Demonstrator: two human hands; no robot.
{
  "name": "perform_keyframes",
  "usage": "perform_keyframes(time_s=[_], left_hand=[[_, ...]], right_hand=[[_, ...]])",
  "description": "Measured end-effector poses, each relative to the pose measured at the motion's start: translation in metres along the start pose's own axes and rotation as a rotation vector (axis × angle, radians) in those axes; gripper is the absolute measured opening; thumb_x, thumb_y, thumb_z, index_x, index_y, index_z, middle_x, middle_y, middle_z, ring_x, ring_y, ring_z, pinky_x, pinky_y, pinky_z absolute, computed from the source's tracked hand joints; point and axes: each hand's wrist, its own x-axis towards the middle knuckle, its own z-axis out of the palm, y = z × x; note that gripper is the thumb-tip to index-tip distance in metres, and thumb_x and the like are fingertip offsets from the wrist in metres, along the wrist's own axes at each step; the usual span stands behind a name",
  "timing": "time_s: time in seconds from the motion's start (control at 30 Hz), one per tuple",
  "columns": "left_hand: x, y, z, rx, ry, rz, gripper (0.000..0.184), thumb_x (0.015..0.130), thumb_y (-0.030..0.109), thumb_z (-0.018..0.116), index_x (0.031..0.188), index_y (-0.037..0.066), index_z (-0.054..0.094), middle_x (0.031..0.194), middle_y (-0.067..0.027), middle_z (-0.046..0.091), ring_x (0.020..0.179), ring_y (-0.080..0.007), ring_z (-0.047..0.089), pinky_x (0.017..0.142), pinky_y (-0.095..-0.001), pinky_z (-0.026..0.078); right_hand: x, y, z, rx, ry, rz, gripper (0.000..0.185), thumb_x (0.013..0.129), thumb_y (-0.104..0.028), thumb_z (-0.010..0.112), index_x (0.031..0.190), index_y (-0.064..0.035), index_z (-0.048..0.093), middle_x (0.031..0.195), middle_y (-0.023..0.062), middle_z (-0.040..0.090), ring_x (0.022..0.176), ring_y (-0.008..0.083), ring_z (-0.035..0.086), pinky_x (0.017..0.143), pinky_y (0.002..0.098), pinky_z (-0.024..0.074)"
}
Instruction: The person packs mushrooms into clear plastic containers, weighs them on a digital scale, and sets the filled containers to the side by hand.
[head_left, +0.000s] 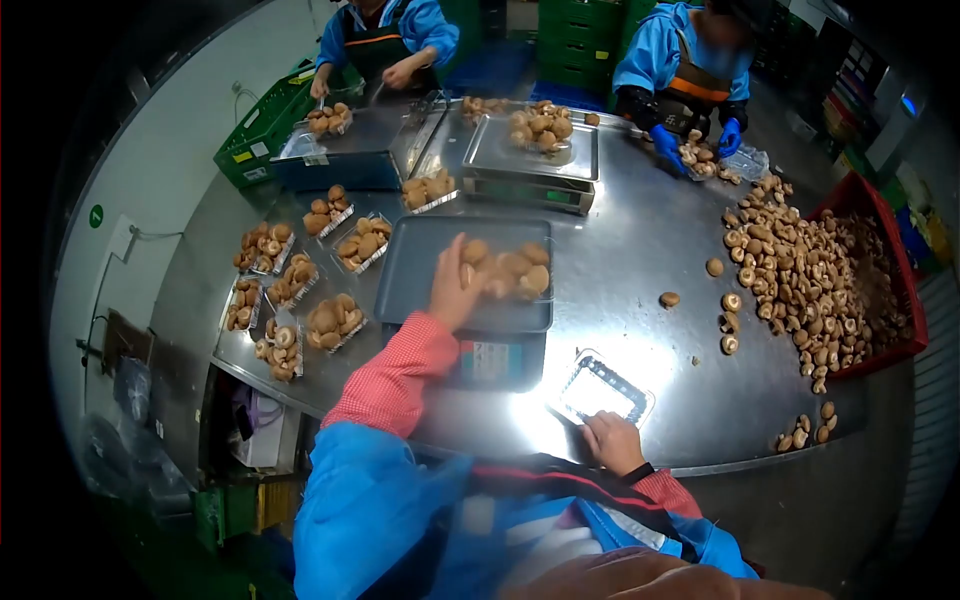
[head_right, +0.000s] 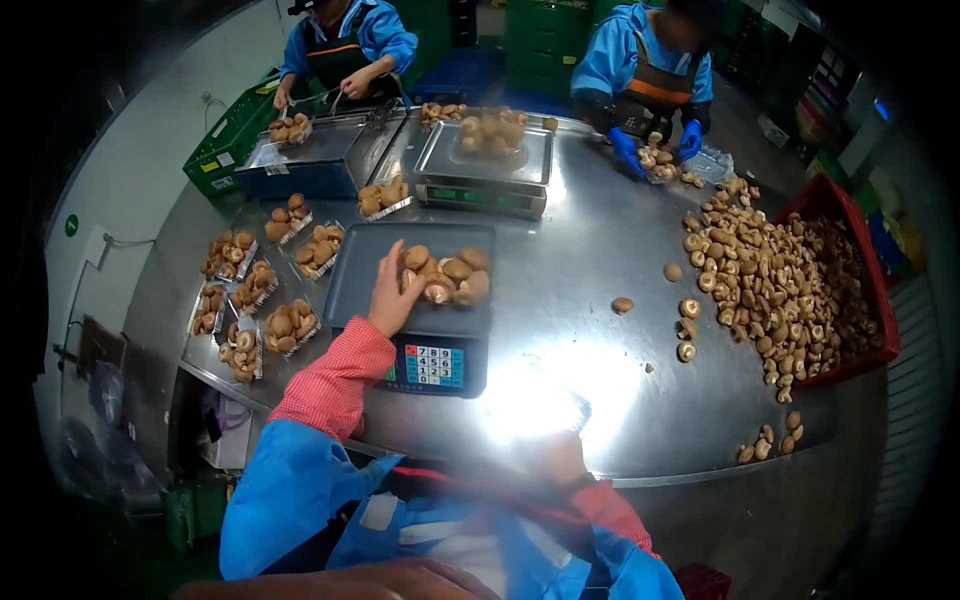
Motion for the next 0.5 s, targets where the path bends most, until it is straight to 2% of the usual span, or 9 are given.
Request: perform_keyframes(time_s=[0.03, 0.07, 0.17, 0.2, 0.3, 0.4, 0.5], left_hand=[[-0.001, -0.004, -0.006, -0.189, -0.001, -0.067, 0.068, 0.088, 0.017, 0.066, 0.146, 0.008, 0.032, 0.135, -0.0197, 0.042, 0.120, -0.0288, 0.048, 0.091, -0.0369, 0.050], [-0.003, -0.007, -0.009, -0.170, 0.030, -0.066, 0.063, 0.092, 0.012, 0.061, 0.147, 0.008, 0.030, 0.132, -0.0187, 0.046, 0.113, -0.0220, 0.055, 0.084, -0.0315, 0.054], [-0.001, -0.033, -0.020, -0.350, -0.008, -0.235, 0.061, 0.093, 0.011, 0.060, 0.146, 0.009, 0.031, 0.123, -0.0157, 0.053, 0.101, -0.0191, 0.061, 0.083, -0.0300, 0.054], [-0.001, -0.050, -0.021, -0.396, -0.025, -0.258, 0.056, 0.093, 0.009, 0.059, 0.144, 0.005, 0.034, 0.117, -0.0134, 0.057, 0.088, -0.0157, 0.064, 0.076, -0.0275, 0.055], [-0.002, -0.032, -0.035, -0.330, -0.182, -0.508, 0.050, 0.094, 0.010, 0.058, 0.139, 0.000, 0.039, 0.110, -0.0131, 0.060, 0.080, -0.0155, 0.065, 0.065, -0.0252, 0.056], [-0.002, -0.046, -0.033, -0.427, -0.322, -0.610, 0.045, 0.095, 0.010, 0.055, 0.136, -0.003, 0.041, 0.108, -0.0135, 0.059, 0.077, -0.0169, 0.066, 0.060, -0.0257, 0.057], [-0.001, -0.036, -0.033, -0.488, -0.334, -0.657, 0.042, 0.096, 0.010, 0.052, 0.134, -0.004, 0.043, 0.108, -0.0133, 0.059, 0.079, -0.0190, 0.067, 0.063, -0.0267, 0.059]], right_hand=[[0.003, -0.002, -0.006, 0.012, -0.029, -0.010, 0.014, 0.086, -0.020, 0.065, 0.086, -0.0065, 0.065, 0.078, 0.0096, 0.058, 0.073, 0.0286, 0.060, 0.060, 0.0395, 0.0486], [0.004, -0.005, -0.013, 0.025, -0.057, -0.019, 0.014, 0.086, -0.020, 0.064, 0.086, -0.0064, 0.065, 0.078, 0.0100, 0.059, 0.073, 0.0289, 0.060, 0.060, 0.0396, 0.0487], [0.002, -0.001, -0.003, 0.031, -0.039, 0.012, 0.013, 0.087, -0.019, 0.064, 0.087, -0.0064, 0.065, 0.079, 0.0108, 0.059, 0.073, 0.0295, 0.060, 0.061, 0.0398, 0.0487], [0.001, 0.002, 0.003, 0.026, -0.017, 0.031, 0.013, 0.087, -0.019, 0.063, 0.087, -0.0065, 0.065, 0.079, 0.0110, 0.059, 0.073, 0.0297, 0.060, 0.061, 0.0398, 0.0487], [0.011, -0.013, -0.027, 0.001, -0.165, -0.024, 0.012, 0.087, -0.018, 0.063, 0.087, -0.0063, 0.065, 0.079, 0.0114, 0.059, 0.073, 0.0304, 0.060, 0.061, 0.0401, 0.0487], [0.009, -0.009, -0.024, 0.069, -0.122, -0.056, 0.011, 0.087, -0.017, 0.063, 0.088, -0.0063, 0.065, 0.078, 0.0117, 0.059, 0.072, 0.0309, 0.060, 0.061, 0.0403, 0.0487], [0.007, -0.005, -0.020, 0.049, -0.153, -0.022, 0.010, 0.087, -0.016, 0.063, 0.088, -0.0065, 0.064, 0.077, 0.0119, 0.059, 0.071, 0.0314, 0.060, 0.061, 0.0405, 0.0486]])
